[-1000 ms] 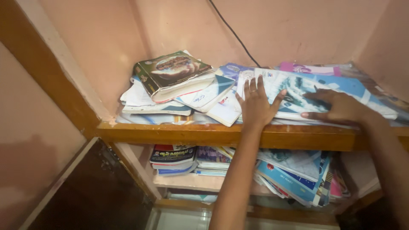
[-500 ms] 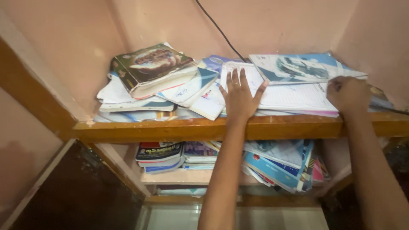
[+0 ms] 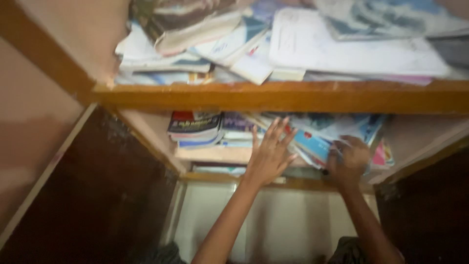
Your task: The person organizes books and papers on a two-level wooden shelf by moving items between the upper and lower shelves and straightening them by hand.
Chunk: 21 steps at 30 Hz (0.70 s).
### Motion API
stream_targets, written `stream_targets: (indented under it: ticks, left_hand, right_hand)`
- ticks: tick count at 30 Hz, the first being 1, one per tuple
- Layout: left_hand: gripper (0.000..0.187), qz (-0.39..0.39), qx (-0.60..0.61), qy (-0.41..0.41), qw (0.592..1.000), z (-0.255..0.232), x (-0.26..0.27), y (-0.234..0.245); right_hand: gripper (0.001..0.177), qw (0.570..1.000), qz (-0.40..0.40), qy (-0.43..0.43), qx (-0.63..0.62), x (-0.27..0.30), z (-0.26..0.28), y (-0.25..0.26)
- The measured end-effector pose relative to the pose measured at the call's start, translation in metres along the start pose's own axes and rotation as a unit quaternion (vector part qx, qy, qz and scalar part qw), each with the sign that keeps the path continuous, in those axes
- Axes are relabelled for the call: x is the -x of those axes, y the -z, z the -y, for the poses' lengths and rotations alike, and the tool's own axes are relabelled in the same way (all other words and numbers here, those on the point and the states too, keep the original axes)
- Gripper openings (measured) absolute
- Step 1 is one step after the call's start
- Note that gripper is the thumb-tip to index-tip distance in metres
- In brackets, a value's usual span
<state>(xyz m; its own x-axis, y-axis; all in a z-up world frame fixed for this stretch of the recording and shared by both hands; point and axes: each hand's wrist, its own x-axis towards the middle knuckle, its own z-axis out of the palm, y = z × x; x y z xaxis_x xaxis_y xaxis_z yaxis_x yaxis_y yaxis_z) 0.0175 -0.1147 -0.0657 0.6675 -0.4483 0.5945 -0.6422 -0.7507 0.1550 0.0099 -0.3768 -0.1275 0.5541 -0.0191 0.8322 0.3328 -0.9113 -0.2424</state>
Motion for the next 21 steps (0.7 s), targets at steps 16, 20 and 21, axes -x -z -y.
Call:
stream_targets:
  ticks: [16, 20, 21]
  left_hand:
    - [0.058, 0.101, 0.128, 0.126, 0.979, 0.051, 0.114, -0.062]
    - [0.057, 0.098, 0.154, 0.147, 0.972, 0.054, 0.118, -0.065]
    - [0.057, 0.099, 0.157, 0.146, 0.972, 0.055, 0.118, -0.067]
  right_hand:
    - [0.071, 0.970, 0.188, 0.059, 0.146, -0.041, -0.014, -0.126]
    - [0.075, 0.957, 0.270, -0.024, 0.108, -0.036, -0.010, -0.136]
    - [0.075, 0.956, 0.271, -0.025, 0.111, -0.033, -0.010, -0.138]
